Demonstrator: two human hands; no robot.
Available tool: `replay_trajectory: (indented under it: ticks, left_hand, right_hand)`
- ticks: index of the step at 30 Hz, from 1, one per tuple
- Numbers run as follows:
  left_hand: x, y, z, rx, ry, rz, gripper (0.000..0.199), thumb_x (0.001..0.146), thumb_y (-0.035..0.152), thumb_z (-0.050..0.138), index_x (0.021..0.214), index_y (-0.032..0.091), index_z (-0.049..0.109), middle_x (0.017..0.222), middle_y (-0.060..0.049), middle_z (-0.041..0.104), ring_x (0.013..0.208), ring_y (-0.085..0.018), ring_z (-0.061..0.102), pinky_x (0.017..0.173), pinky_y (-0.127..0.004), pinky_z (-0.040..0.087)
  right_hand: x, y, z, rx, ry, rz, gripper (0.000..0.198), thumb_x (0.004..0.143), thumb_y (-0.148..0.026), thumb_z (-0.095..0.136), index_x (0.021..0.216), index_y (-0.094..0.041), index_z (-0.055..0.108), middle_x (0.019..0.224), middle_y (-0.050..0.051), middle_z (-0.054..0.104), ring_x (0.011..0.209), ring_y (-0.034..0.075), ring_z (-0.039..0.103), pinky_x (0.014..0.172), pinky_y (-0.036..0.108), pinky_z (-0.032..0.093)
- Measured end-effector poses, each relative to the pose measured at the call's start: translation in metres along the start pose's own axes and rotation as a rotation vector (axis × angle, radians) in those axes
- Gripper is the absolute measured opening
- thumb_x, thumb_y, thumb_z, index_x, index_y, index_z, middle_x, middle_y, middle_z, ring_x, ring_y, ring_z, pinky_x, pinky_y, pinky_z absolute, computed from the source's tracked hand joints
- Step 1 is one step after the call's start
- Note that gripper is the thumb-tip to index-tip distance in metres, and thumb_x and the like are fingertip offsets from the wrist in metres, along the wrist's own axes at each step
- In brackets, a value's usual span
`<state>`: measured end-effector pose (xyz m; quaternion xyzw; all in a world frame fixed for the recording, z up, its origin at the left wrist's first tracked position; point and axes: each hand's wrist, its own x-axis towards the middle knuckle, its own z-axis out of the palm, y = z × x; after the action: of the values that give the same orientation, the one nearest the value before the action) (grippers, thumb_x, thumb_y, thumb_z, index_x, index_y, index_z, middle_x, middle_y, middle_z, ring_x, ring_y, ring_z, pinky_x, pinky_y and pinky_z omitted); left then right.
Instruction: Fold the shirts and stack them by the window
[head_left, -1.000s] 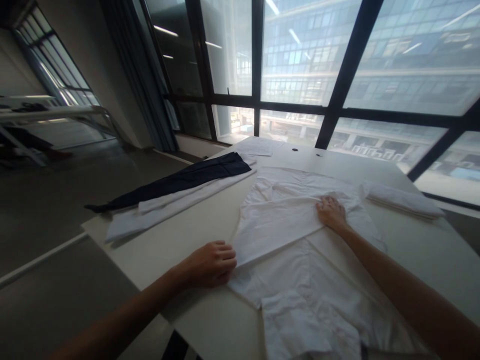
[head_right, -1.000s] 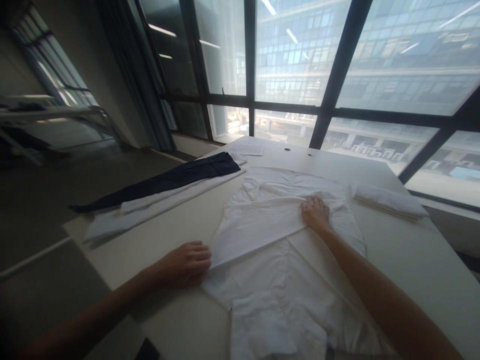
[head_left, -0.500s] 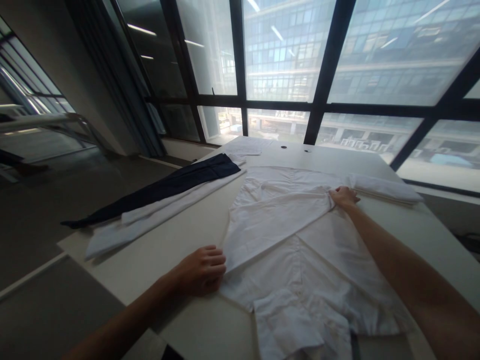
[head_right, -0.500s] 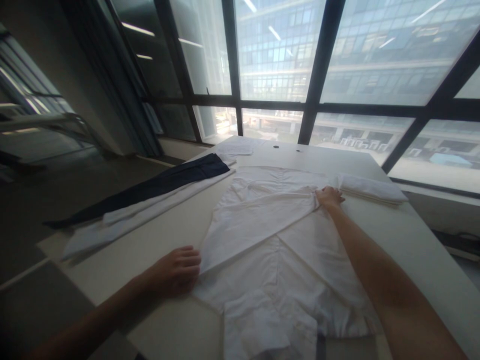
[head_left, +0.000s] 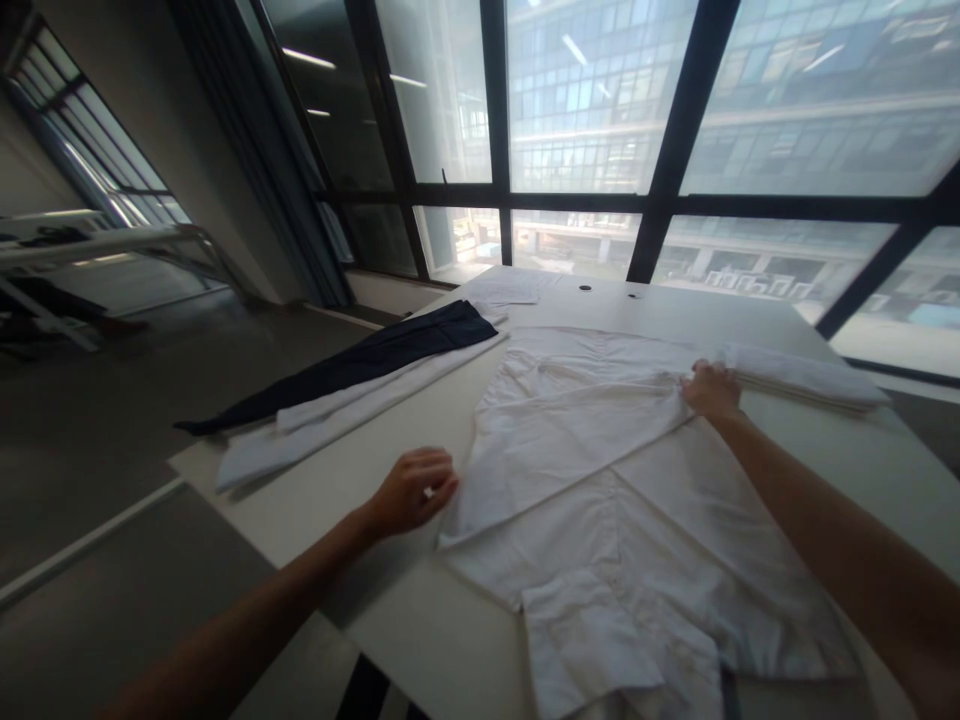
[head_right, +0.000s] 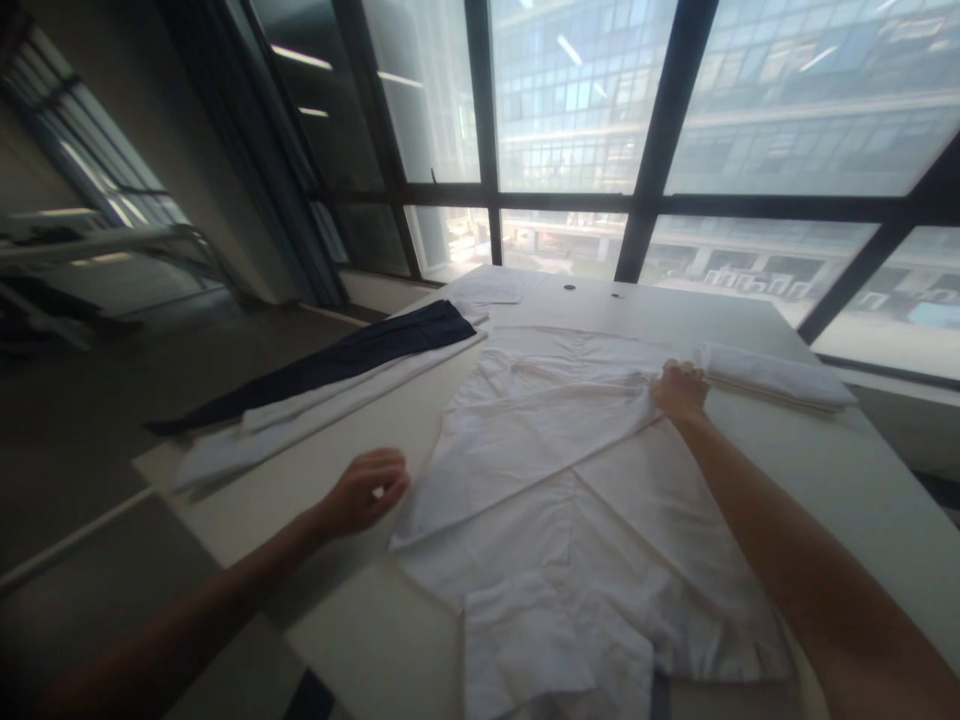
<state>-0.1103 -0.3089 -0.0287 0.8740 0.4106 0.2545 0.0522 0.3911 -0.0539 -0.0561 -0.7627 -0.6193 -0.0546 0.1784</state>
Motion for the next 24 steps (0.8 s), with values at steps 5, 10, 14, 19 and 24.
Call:
replay_trajectory:
  ticks: [5, 10, 14, 19, 24]
  left_hand:
    - [0.067, -0.058, 0.011, -0.065, 0.15, -0.419, 0.026, 0.092, 0.036, 0.053, 0.106, 0.019, 0.066, 0.102, -0.005, 0.071, 0.065, -0.014, 0.056, 0.068, -0.028, 0.045]
    - [0.105, -0.09, 0.035, -0.217, -0.017, -0.489, 0.034, 0.089, 0.039, 0.057, 0.111, 0.015, 0.067, 0.086, -0.004, 0.07, 0.07, -0.017, 0.061, 0.067, -0.027, 0.045]
    - [0.102, -0.094, 0.039, -0.206, -0.029, -0.415, 0.03, 0.093, 0.036, 0.054, 0.111, 0.016, 0.068, 0.082, -0.003, 0.068, 0.072, -0.018, 0.06, 0.072, -0.028, 0.046]
    - [0.094, -0.064, 0.033, 0.151, -0.024, -0.358, 0.029, 0.093, 0.018, 0.05, 0.114, 0.019, 0.07, 0.113, -0.011, 0.068, 0.107, -0.025, 0.062, 0.096, -0.038, 0.047]
    - [0.076, -0.002, 0.051, 0.235, -0.211, -0.129, 0.046, 0.105, 0.034, 0.038, 0.147, 0.017, 0.048, 0.151, -0.013, 0.05, 0.139, -0.025, 0.046, 0.116, -0.04, 0.032]
  right_hand:
    - [-0.055, -0.067, -0.014, 0.125, 0.072, -0.354, 0.034, 0.093, -0.029, 0.05, 0.12, -0.014, 0.065, 0.132, 0.019, 0.059, 0.122, 0.035, 0.051, 0.1, 0.049, 0.042]
    - [-0.126, -0.117, -0.016, 0.272, -0.07, -0.687, 0.034, 0.098, -0.032, 0.048, 0.125, -0.018, 0.063, 0.141, 0.015, 0.055, 0.131, 0.031, 0.048, 0.105, 0.047, 0.042]
    - [-0.15, -0.118, -0.004, 0.239, -0.141, -0.755, 0.044, 0.1, -0.034, 0.046, 0.139, -0.015, 0.055, 0.15, 0.017, 0.049, 0.137, 0.031, 0.044, 0.111, 0.049, 0.038]
    - [-0.148, -0.109, 0.011, 0.185, -0.183, -0.729, 0.051, 0.102, -0.036, 0.039, 0.145, -0.012, 0.051, 0.155, 0.018, 0.044, 0.145, 0.03, 0.037, 0.117, 0.048, 0.032]
    - [-0.148, -0.11, 0.013, 0.166, -0.183, -0.728, 0.052, 0.102, -0.036, 0.036, 0.147, -0.013, 0.05, 0.157, 0.016, 0.041, 0.147, 0.029, 0.034, 0.119, 0.048, 0.03]
